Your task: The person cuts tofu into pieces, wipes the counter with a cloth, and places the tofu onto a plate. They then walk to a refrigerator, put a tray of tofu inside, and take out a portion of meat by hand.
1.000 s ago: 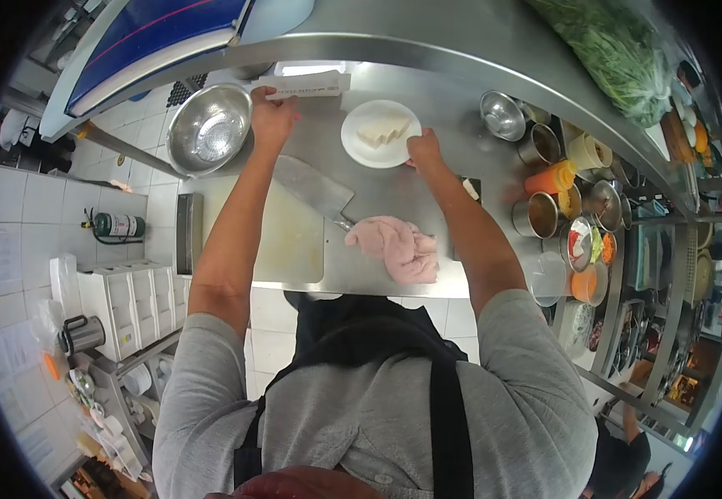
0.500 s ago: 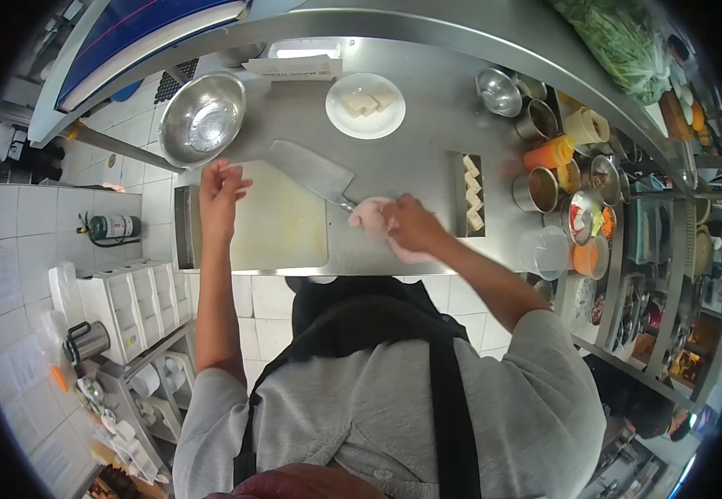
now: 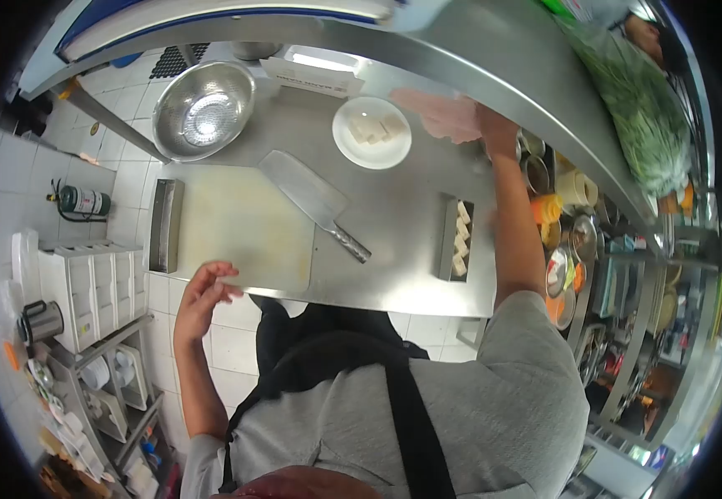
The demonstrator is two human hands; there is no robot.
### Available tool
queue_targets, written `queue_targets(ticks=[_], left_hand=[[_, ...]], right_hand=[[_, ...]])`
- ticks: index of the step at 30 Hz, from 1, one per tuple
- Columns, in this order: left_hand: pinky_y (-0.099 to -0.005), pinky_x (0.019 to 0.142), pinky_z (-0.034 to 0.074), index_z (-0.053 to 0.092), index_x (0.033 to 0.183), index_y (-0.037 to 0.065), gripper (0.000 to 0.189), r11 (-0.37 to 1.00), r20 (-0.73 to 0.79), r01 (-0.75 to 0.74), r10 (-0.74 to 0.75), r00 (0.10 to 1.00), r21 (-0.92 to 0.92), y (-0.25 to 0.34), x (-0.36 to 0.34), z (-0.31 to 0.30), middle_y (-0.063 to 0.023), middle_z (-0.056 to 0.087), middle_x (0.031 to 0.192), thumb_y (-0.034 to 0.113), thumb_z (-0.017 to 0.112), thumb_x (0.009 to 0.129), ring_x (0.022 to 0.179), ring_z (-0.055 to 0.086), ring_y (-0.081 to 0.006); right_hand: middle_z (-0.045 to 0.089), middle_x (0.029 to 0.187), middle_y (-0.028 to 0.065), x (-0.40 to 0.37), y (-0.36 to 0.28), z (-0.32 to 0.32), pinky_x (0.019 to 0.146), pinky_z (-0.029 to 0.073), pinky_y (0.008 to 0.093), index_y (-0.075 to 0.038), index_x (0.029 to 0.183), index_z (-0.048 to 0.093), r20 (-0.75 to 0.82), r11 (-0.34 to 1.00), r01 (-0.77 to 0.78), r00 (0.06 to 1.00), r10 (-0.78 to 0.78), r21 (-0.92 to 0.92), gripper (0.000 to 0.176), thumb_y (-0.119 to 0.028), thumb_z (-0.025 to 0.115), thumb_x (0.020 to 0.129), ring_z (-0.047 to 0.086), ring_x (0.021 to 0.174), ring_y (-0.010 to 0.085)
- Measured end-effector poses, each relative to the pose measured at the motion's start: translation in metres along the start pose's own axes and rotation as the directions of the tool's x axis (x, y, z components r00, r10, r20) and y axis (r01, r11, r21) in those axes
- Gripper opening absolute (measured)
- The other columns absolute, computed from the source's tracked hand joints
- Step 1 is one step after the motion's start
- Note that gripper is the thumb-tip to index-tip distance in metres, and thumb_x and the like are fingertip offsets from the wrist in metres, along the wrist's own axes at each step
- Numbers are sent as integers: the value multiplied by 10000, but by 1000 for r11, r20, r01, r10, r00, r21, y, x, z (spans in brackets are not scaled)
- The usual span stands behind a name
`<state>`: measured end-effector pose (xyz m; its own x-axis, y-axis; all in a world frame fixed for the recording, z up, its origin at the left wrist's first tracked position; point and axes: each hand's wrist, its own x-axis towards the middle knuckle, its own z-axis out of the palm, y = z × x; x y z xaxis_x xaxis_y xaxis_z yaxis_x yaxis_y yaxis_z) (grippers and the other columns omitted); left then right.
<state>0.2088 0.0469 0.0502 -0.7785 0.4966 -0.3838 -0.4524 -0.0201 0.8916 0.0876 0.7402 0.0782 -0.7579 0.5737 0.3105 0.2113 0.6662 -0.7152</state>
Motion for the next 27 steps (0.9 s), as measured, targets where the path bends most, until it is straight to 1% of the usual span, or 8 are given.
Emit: queue_targets(ticks=[2, 4, 7, 10, 15, 17, 24, 27], left_hand=[[-316, 863, 510, 583, 1412, 51, 429, 1000, -58, 9, -10, 998, -18, -20, -25, -8, -105, 666, 1329, 228, 648, 1027, 1029, 727, -213], [-320, 870, 513, 569, 1430, 49, 473, 999, -115, 16, -20, 993, -34, -38, -52, -13, -116, 661, 1348, 264, 658, 1018, 1044, 728, -226], [-325, 865, 525, 543, 1451, 46, 636, 988, -238, 127, -144, 960, -87, -61, -94, -14, -145, 640, 1383, 429, 723, 976, 1045, 737, -253], [-314, 852, 540, 543, 1456, 49, 620, 981, -282, 136, -171, 944, -140, -83, -127, -10, -139, 641, 1384, 428, 711, 995, 1056, 743, -259], [-309, 867, 544, 558, 1462, 62, 510, 935, -334, 187, -287, 898, -302, -96, -133, -6, -123, 646, 1370, 300, 685, 1030, 1068, 747, -257], [-305, 861, 547, 568, 1453, 67, 481, 929, -326, 178, -287, 901, -325, -110, -126, -9, -114, 655, 1352, 306, 673, 1049, 1060, 749, -246], [-315, 789, 531, 536, 1478, 135, 670, 837, -449, 320, -517, 729, -445, -200, -158, -42, -111, 624, 1378, 556, 708, 987, 987, 730, -248], [-315, 756, 552, 520, 1498, 113, 632, 765, -469, 339, -616, 633, -548, -236, -181, -48, -106, 653, 1354, 499, 669, 1021, 956, 755, -233]], right_hand=[[695, 925, 12, 39, 68, 46, 744, 491, 272, -24, 1080, 721, -4, 819, 247, 957, -291, -518, 196, -126, 671, 920, 623, 813, 135], [730, 920, 37, 151, 320, 122, 727, 530, 307, -3, 1102, 718, 281, 898, -168, 958, 53, 406, 249, -184, 657, 942, 688, 803, 175], [759, 899, 82, 103, 220, 197, 676, 564, 356, -39, 1108, 741, 225, 484, 352, 927, -301, -801, 253, -211, 635, 956, 734, 760, 233], [789, 918, 133, 70, 9, 172, 750, 596, 419, -60, 1127, 767, 306, 910, -274, 878, 369, -312, 266, -214, 631, 958, 775, 816, 302], [802, 1016, 169, 149, -23, 253, 929, 565, 430, -79, 1125, 800, 734, 951, 13, 639, 230, -309, 283, -221, 602, 983, 770, 969, 318], [788, 1083, 197, 100, 0, 298, 910, 570, 431, -74, 1149, 793, 435, 829, 537, 791, -431, -155, 278, -223, 637, 974, 756, 1013, 337], [765, 1113, 246, 76, 67, 202, 901, 577, 443, 5, 1173, 742, 331, 800, 503, 854, -402, -326, 288, -142, 661, 940, 738, 1039, 391], [753, 1120, 279, 119, 58, 172, 890, 578, 460, 23, 1133, 737, 381, 889, -194, 850, 363, -415, 293, -184, 627, 956, 735, 1064, 401]])
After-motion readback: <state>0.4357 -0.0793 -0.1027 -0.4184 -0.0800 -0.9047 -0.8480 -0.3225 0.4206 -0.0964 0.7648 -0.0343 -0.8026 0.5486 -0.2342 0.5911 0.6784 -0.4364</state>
